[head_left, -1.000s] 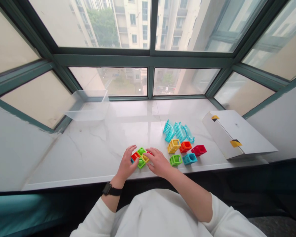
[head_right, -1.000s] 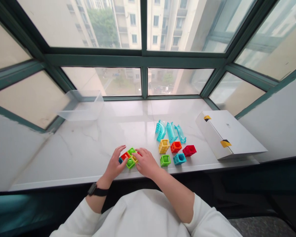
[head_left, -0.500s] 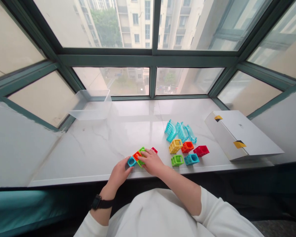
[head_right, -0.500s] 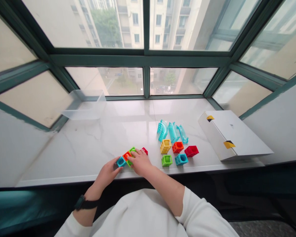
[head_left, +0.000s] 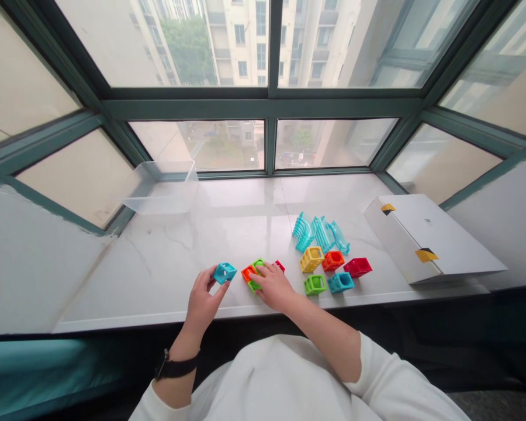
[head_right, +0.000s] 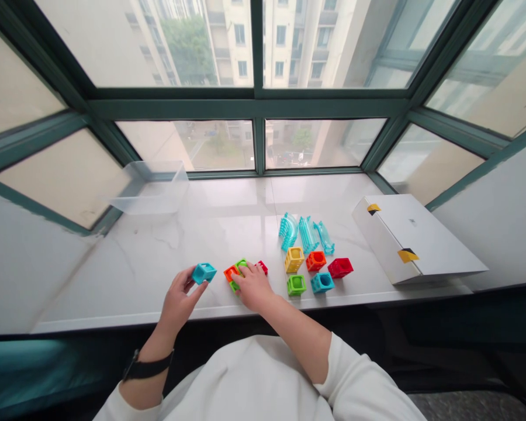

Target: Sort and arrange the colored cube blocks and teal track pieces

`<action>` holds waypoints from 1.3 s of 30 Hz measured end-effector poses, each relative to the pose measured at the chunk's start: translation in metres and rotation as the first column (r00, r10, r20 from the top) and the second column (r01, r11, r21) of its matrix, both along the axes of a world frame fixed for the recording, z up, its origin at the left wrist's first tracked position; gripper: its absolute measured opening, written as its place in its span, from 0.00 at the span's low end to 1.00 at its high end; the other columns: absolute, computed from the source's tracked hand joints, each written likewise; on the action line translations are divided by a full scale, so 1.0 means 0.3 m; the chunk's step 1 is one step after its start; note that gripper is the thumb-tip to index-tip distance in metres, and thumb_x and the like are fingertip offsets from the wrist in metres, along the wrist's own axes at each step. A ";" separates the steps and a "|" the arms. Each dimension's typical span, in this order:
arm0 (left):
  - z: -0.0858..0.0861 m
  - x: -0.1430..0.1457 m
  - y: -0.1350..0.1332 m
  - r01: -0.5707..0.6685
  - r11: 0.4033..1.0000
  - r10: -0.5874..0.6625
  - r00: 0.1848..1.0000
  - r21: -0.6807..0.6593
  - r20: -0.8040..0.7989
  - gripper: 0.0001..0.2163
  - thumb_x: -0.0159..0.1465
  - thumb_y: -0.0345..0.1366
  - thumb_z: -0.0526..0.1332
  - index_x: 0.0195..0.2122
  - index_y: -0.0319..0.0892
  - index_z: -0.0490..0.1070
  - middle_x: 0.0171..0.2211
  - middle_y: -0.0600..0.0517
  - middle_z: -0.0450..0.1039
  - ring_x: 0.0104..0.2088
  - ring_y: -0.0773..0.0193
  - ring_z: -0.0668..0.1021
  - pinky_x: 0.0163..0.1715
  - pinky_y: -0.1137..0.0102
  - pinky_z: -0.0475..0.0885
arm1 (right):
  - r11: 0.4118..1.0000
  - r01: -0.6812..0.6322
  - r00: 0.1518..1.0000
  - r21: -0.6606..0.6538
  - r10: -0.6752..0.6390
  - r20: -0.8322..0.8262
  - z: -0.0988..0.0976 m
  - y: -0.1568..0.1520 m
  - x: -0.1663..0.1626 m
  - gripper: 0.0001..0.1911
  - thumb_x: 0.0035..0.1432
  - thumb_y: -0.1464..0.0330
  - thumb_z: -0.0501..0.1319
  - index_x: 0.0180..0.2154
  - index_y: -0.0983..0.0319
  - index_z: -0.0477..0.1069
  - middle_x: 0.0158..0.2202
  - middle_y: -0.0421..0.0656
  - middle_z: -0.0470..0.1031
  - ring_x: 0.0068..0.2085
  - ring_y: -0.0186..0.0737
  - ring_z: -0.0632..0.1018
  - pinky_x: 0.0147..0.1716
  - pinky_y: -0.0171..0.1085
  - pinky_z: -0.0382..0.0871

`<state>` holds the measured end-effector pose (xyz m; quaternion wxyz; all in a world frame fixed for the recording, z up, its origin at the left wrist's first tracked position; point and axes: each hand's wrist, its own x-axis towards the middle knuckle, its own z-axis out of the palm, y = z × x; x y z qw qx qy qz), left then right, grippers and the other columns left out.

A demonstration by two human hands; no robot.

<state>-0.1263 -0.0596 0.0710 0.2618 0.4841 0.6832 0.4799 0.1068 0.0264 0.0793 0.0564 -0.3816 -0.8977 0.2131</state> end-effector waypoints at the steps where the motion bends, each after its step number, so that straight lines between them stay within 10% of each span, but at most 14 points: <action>1: 0.020 0.019 0.005 0.010 1.000 -0.011 0.993 0.009 0.116 0.26 0.62 0.49 0.71 0.59 0.44 0.72 0.57 0.42 0.75 0.56 0.50 0.80 0.60 0.53 0.75 | 1.000 0.027 0.997 -0.002 -0.027 -0.073 0.011 -0.002 0.005 0.28 0.64 0.66 0.70 0.64 0.55 0.71 0.67 0.53 0.69 0.70 0.59 0.65 0.70 0.61 0.56; 10: 0.195 0.250 0.071 0.219 0.961 -0.271 0.622 0.169 0.735 0.25 0.59 0.42 0.77 0.56 0.47 0.74 0.54 0.45 0.80 0.53 0.54 0.81 0.55 0.61 0.76 | 0.988 0.038 0.612 -0.152 -0.143 -0.778 0.203 -0.037 0.126 0.14 0.68 0.63 0.66 0.54 0.54 0.78 0.58 0.48 0.74 0.59 0.45 0.77 0.61 0.46 0.72; 17: 0.234 0.371 0.114 0.463 0.859 -0.413 0.374 0.219 0.830 0.24 0.63 0.45 0.74 0.58 0.45 0.75 0.52 0.43 0.80 0.52 0.53 0.81 0.54 0.62 0.74 | 0.997 0.060 0.696 -0.058 -0.083 -0.713 0.265 -0.060 0.234 0.12 0.70 0.62 0.63 0.51 0.56 0.80 0.60 0.51 0.71 0.60 0.49 0.75 0.62 0.48 0.72; 27: 0.268 0.406 0.124 0.573 0.805 -0.458 0.440 0.152 0.772 0.24 0.62 0.50 0.73 0.55 0.43 0.77 0.52 0.41 0.80 0.53 0.48 0.81 0.55 0.57 0.76 | 0.996 0.052 0.876 0.078 -0.008 -0.482 0.304 -0.054 0.329 0.19 0.69 0.56 0.63 0.57 0.55 0.78 0.73 0.51 0.60 0.71 0.58 0.64 0.70 0.57 0.61; 39: 0.220 0.432 0.122 0.417 0.880 -0.457 0.620 0.226 0.638 0.27 0.58 0.43 0.77 0.57 0.46 0.72 0.57 0.42 0.78 0.59 0.49 0.79 0.60 0.55 0.75 | 0.960 -0.061 0.686 -0.274 -0.159 -0.710 0.280 -0.051 0.318 0.17 0.74 0.56 0.59 0.56 0.52 0.80 0.64 0.47 0.71 0.65 0.48 0.73 0.68 0.48 0.65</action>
